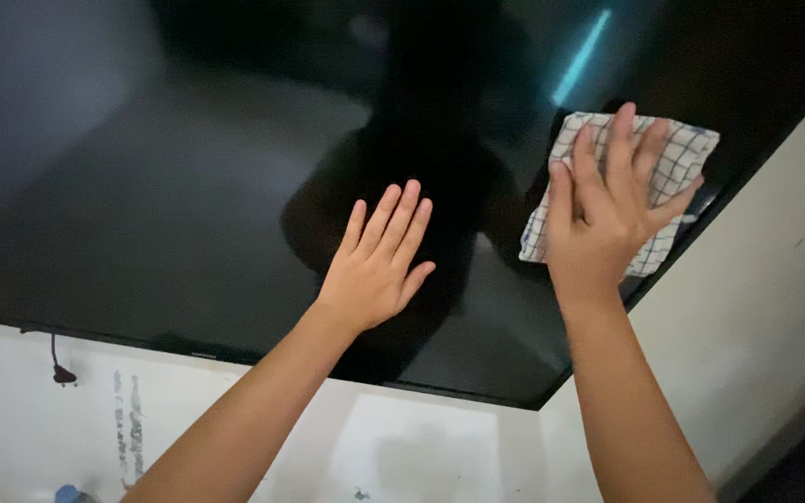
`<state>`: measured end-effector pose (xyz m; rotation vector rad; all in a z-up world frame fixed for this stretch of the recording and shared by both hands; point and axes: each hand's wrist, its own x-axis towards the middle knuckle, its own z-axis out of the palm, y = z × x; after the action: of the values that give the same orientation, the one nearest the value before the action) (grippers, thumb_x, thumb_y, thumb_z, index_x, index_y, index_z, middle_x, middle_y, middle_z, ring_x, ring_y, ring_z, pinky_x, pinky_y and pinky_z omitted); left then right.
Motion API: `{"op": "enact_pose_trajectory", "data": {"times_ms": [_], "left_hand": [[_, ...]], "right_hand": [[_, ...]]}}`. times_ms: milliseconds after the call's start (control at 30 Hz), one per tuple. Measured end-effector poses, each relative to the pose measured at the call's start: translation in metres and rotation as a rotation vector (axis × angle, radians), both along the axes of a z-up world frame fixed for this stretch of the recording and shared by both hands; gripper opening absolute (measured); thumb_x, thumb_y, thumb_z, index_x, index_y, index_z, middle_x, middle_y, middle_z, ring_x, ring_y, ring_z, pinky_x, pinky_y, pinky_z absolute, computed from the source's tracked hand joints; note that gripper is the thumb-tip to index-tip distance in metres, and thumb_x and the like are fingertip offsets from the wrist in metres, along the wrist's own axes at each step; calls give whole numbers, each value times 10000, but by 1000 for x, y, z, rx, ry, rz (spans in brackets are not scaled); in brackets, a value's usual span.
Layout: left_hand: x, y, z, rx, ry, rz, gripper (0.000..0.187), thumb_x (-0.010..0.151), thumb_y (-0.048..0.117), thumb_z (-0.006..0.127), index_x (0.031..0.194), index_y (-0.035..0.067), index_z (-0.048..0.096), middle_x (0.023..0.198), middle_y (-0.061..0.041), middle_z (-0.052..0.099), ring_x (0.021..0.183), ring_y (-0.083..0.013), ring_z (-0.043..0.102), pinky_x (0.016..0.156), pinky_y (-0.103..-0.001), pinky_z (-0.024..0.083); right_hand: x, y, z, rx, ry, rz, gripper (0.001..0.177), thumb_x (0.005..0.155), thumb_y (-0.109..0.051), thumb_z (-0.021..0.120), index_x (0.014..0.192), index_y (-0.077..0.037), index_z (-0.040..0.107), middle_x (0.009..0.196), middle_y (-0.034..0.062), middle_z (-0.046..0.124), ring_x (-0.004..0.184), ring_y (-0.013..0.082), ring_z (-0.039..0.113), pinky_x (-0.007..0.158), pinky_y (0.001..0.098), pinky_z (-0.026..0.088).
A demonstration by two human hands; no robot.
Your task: The person wipes the screen and edges of a television with a cloth.
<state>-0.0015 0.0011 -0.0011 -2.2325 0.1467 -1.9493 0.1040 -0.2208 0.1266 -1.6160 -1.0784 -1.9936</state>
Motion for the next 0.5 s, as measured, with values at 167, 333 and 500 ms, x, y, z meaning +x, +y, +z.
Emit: {"op": "enact_pose_trajectory", "data": {"times_ms": [167,333,500], "left_hand": [[-12,28,-9,-54,27,-11,740,1041,432,573,1591,-7,341,1666,-222,260,1554,-385,230,1256,-560,194],[-31,55,-34,-105,61,61,731,1032,420,566,1577,-16,351,1655,-243,271,1545,-401,244,1238,-594,209],[-37,69,-36,-107,54,119,714,1032,413,560,1570,-15,365,1647,-254,267,1531,-417,251,1219,-615,235]], "right_hand": [[9,0,-12,-5,42,-37,312,1143,-219,692,1428,-100,739,1662,157,482,1597,367,265,1179,749,-29],[22,8,-77,-48,70,-51,389,1057,-181,674,1416,-38,722,1627,209,478,1584,371,295,1158,746,-3],[38,10,-146,-67,3,-115,322,1014,-196,707,1277,-26,784,1567,224,542,1553,378,340,1183,673,15]]}}
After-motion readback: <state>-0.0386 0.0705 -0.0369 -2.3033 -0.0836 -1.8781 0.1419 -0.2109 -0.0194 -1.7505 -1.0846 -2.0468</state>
